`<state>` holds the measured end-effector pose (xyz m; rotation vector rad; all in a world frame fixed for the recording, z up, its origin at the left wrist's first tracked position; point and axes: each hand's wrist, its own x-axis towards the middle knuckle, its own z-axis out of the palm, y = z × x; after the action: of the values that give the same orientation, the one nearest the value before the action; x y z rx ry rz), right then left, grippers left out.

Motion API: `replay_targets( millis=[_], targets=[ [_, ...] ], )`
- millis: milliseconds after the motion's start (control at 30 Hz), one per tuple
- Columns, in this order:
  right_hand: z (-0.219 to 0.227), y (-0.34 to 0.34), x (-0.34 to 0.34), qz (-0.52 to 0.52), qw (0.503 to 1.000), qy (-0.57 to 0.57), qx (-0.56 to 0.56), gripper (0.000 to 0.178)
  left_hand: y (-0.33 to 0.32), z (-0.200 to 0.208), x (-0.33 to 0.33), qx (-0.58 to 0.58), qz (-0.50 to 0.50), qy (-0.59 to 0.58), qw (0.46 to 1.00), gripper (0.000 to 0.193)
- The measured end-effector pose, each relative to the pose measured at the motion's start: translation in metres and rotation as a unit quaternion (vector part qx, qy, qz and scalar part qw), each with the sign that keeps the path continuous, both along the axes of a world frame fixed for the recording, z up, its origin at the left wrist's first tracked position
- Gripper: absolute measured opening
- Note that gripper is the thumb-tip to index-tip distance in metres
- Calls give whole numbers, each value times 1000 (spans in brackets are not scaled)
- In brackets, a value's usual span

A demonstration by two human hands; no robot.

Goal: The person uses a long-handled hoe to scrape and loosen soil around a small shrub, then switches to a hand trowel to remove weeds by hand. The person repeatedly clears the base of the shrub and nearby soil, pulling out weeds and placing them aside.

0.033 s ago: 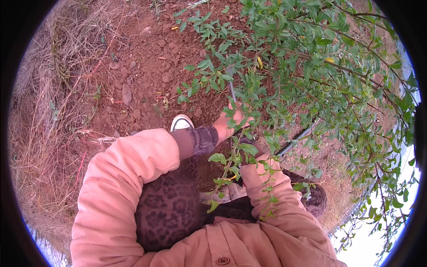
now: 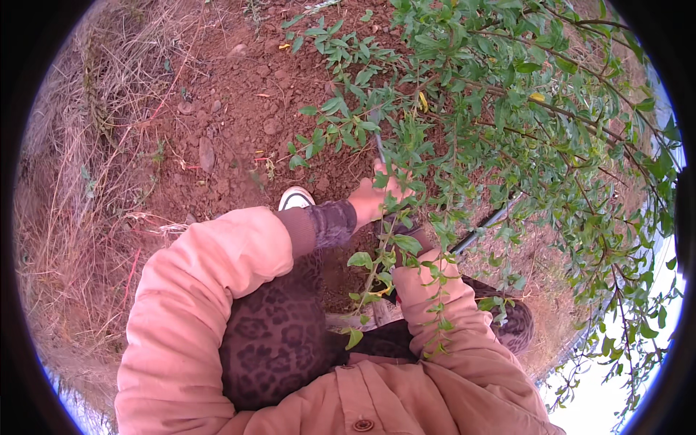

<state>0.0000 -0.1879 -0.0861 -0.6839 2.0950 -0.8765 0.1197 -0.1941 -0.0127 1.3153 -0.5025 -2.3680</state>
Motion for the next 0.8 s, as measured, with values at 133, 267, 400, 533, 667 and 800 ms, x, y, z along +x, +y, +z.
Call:
replay_targets(
  millis=[133,267,400,533,667,800],
  targets=[
    [1,-19,-4,28,999,28,13,37,-34,0,-4,-84,-90,-134,983,87],
    [2,-23,5,45,997,67,15,36,-36,-4,1,7,-45,12,999,68],
    [0,-16,21,44,993,114,1,34,-14,-11,31,49,-1,99,994,64],
    [1,-12,27,51,988,143,-2,33,0,-12,56,75,10,98,992,61],
    [3,-11,27,57,987,153,-4,31,4,-6,56,83,15,99,992,58],
    [4,-12,28,62,986,155,1,30,4,1,44,88,15,102,991,54]
  ],
)
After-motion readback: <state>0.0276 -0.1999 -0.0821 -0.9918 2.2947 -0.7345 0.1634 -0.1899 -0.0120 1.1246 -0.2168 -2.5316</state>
